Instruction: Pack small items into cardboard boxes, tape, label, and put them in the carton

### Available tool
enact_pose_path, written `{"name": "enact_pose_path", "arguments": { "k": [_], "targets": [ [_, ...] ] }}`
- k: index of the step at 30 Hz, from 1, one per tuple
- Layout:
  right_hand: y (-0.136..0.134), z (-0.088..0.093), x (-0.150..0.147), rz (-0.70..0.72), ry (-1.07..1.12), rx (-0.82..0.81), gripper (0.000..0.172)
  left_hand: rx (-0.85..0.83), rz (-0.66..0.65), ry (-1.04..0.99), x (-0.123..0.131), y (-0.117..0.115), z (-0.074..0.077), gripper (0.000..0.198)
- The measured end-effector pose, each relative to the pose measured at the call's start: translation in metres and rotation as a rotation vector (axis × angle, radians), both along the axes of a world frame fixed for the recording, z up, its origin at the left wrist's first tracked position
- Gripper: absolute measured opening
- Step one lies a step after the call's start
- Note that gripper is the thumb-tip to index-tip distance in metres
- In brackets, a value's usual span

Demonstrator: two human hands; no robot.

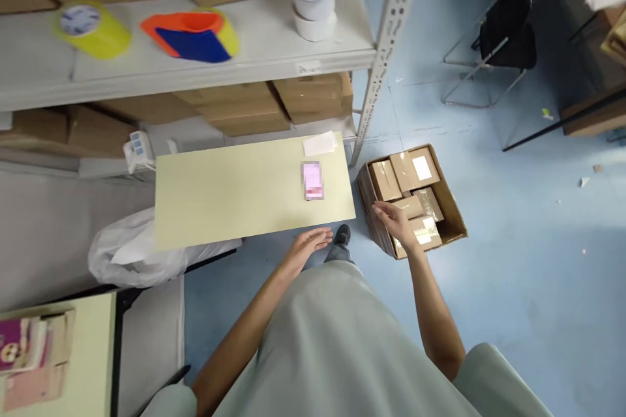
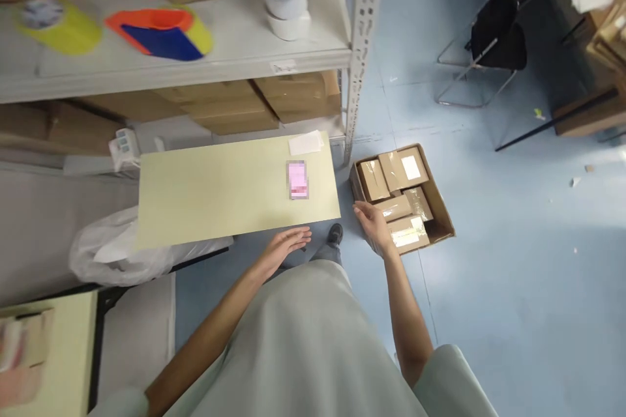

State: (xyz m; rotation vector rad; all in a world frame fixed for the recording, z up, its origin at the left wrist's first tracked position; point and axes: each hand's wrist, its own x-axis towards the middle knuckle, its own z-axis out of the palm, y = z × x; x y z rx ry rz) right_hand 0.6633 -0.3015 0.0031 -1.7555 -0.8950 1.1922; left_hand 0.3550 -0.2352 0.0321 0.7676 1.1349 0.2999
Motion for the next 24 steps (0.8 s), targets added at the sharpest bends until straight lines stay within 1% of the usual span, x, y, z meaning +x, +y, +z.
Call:
{"name": "enact_pose_path", "arguments": {
  "k": [3,5,8,11,14,18,21,24],
  "targets": [
    [0.02,0.028,-0.053,0.113,0.027,0.053,0.061,0.038,0.121,-0.028,-0.048,-0.01,0.014,0.059],
    [0.033,0.046,-0.094,0.192,0.013,0.081,0.056,0.057,0.217,-0.046,-0.086,-0.02,0.02,0.057],
    [0.047,0.071,-0.167,0.329,-0.008,0.117,0.05,0.081,0.382,-0.079,-0.152,-0.042,0.028,0.056],
    [0.055,0.086,-0.247,0.476,0.006,0.148,0.049,0.12,0.569,-0.104,-0.225,-0.073,0.035,0.056],
    [0.057,0.089,-0.328,0.639,0.026,0.143,0.05,0.177,0.774,-0.106,-0.297,-0.111,0.04,0.053],
    [0.054,0.082,-0.43,0.875,0.016,0.113,0.051,0.229,1.055,-0.068,-0.381,-0.171,0.041,0.054],
    [0.048,0.08,-0.501,1.037,0.02,0.09,0.052,0.244,1.27,-0.058,-0.43,-0.218,0.037,0.058],
    [0.041,0.081,-0.564,1.209,0.006,0.075,0.053,0.228,1.471,-0.058,-0.466,-0.26,0.03,0.06]
  ]
}}
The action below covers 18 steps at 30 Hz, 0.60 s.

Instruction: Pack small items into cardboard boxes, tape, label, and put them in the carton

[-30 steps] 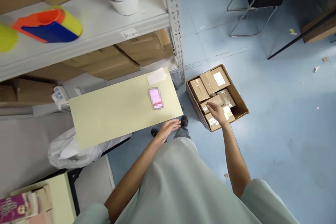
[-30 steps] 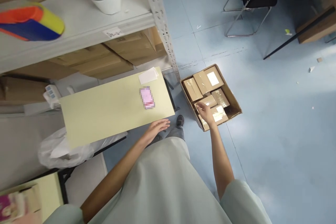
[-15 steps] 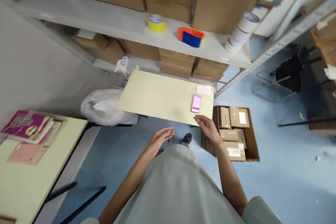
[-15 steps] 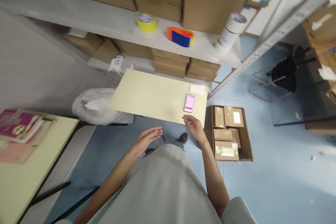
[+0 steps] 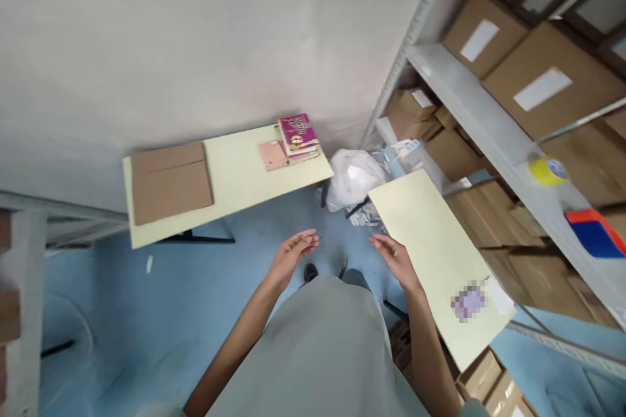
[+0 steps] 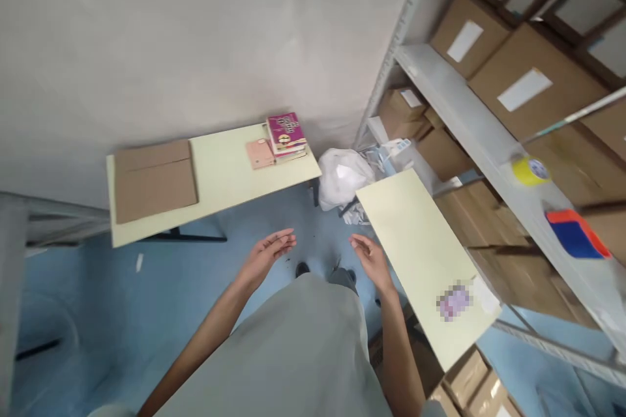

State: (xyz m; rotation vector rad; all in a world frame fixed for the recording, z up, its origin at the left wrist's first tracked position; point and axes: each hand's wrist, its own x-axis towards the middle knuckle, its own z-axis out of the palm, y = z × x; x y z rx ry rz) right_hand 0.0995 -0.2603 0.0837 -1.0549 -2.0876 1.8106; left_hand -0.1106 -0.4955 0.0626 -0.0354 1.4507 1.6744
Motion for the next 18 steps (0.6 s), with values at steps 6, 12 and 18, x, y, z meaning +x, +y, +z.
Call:
{"name": "enact_pose_path", "arguments": {
  "k": [6,12,18],
  "targets": [
    [-0.007,-0.009,-0.101,0.249,-0.032,-0.009,0.052,-0.022,0.293,-0.068,-0.038,-0.056,-0.016,0.06],
    [-0.009,-0.035,-0.19,0.419,-0.03,-0.062,0.051,-0.065,0.443,-0.098,-0.078,-0.077,-0.03,0.06],
    [0.002,-0.061,-0.282,0.53,-0.032,-0.114,0.052,-0.159,0.519,-0.066,-0.151,-0.069,-0.036,0.059]
  ]
}}
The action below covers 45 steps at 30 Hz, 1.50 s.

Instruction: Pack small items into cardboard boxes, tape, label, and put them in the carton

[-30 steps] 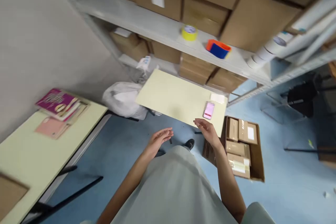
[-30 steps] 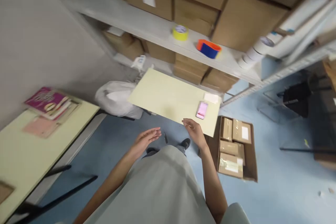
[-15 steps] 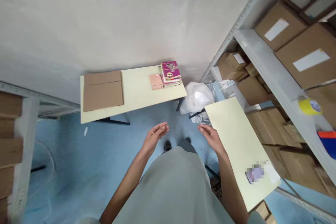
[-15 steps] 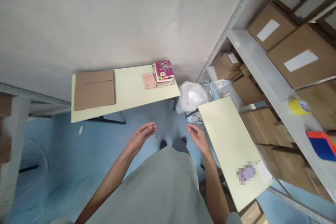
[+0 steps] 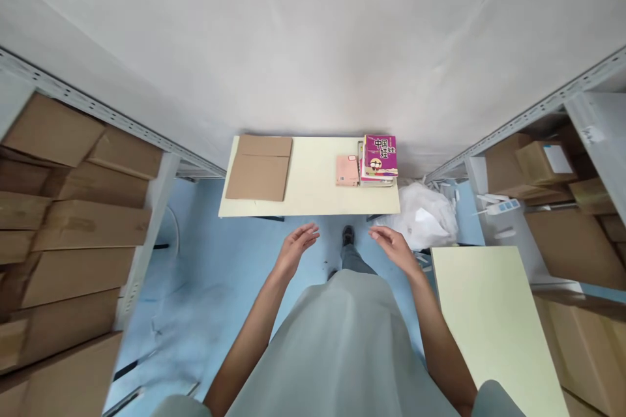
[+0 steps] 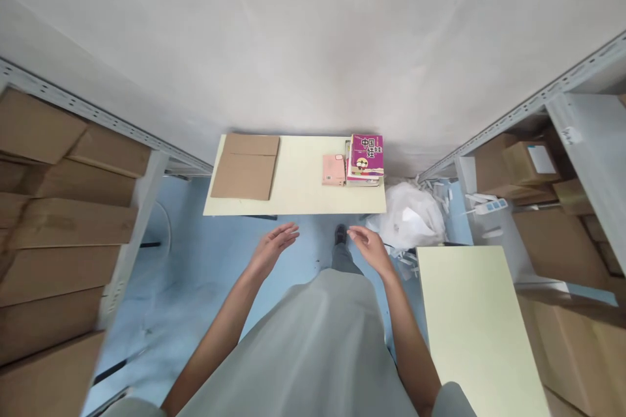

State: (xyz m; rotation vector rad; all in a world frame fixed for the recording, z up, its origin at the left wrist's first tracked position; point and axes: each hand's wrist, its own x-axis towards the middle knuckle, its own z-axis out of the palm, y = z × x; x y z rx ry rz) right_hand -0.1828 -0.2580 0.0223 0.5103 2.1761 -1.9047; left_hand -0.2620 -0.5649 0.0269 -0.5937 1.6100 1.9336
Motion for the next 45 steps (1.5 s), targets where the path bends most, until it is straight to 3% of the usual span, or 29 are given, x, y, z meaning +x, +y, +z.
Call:
{"name": "enact_pose_path", "arguments": {
  "k": [6,8,12,19,23,26,30,37,41,45],
  "targets": [
    [0.023,-0.022,-0.083,0.067,-0.022,-0.033,0.051,-0.103,-0.047,0.027,-0.079,0.031,-0.008,0.057],
    [0.03,-0.029,-0.105,0.077,-0.041,-0.025,0.048,-0.172,-0.098,0.051,-0.104,0.045,-0.018,0.057],
    [0.037,-0.043,-0.137,0.088,-0.078,-0.031,0.045,-0.461,-0.269,0.106,-0.152,0.076,-0.042,0.05],
    [0.036,-0.045,-0.161,0.08,-0.141,-0.027,0.043,-0.707,-0.42,0.053,-0.219,0.131,-0.086,0.045],
    [0.032,-0.032,-0.159,0.01,-0.188,0.046,0.041,-0.848,-0.474,0.029,-0.244,0.163,-0.105,0.063],
    [0.029,-0.019,-0.152,-0.053,-0.22,0.087,0.042,-0.899,-0.506,0.014,-0.252,0.175,-0.114,0.058],
    [0.022,-0.003,-0.143,-0.115,-0.247,0.115,0.045,-0.886,-0.541,0.006,-0.254,0.163,-0.121,0.036],
    [-0.004,0.014,-0.14,-0.165,-0.225,0.158,0.047,-0.76,-0.555,0.048,-0.259,0.118,-0.124,0.02],
    [-0.02,0.018,-0.133,-0.21,-0.201,0.181,0.051,-0.659,-0.511,0.094,-0.262,0.097,-0.112,0.023],
    [-0.033,0.024,-0.121,-0.282,-0.183,0.182,0.053,-0.468,-0.495,0.149,-0.254,0.086,-0.089,0.036]
  ]
}}
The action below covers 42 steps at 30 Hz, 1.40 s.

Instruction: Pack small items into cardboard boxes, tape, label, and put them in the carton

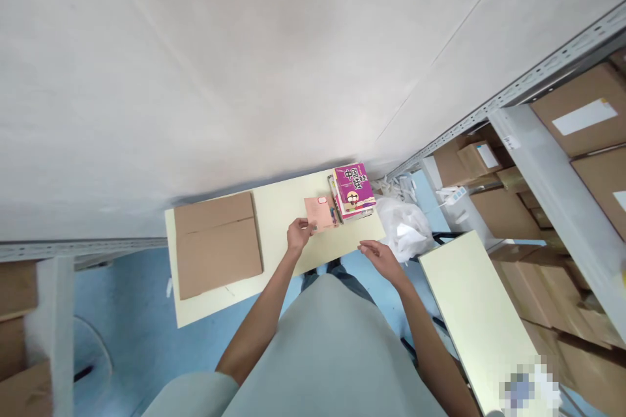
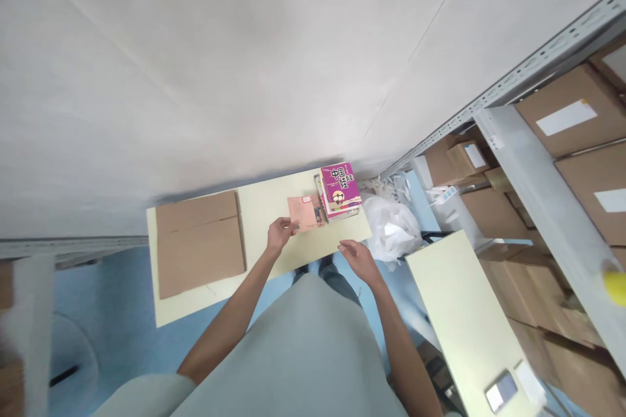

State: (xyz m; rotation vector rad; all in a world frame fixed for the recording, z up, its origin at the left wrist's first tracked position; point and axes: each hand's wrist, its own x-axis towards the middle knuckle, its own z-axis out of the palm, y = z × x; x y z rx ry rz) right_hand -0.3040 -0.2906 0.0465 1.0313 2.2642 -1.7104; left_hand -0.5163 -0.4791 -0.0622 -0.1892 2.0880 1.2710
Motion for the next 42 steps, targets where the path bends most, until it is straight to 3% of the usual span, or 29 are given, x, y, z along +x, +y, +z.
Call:
{"name": "enact_pose_path", "arguments": {
  "k": [3,7,14,22,28,34,38,42],
  "targets": [
    [-0.003,0.011,0.01,-0.063,0.04,0.024,0.052,0.222,-0.023,0.01,0.011,0.006,0.024,0.053],
    [0.002,0.036,0.03,-0.159,0.143,0.067,0.048,0.516,-0.123,-0.016,0.031,0.03,0.064,0.065],
    [0.011,0.078,0.098,-0.407,0.286,0.201,0.038,0.616,-0.441,-0.015,0.091,0.088,0.136,0.055],
    [0.022,0.097,0.23,-0.695,0.383,0.253,0.036,0.621,-0.736,-0.057,0.207,0.157,0.182,0.053],
    [0.036,0.096,0.341,-0.907,0.43,0.277,0.036,0.586,-0.919,-0.123,0.324,0.212,0.202,0.054],
    [0.05,0.09,0.429,-1.069,0.442,0.329,0.04,0.564,-1.013,0.037,0.428,0.256,0.201,0.051],
    [0.059,0.086,0.46,-1.15,0.454,0.306,0.042,0.579,-1.034,0.14,0.477,0.27,0.199,0.043],
    [0.067,0.083,0.466,-1.231,0.496,0.182,0.048,0.567,-1.137,0.253,0.514,0.272,0.197,0.033]
  ]
}}
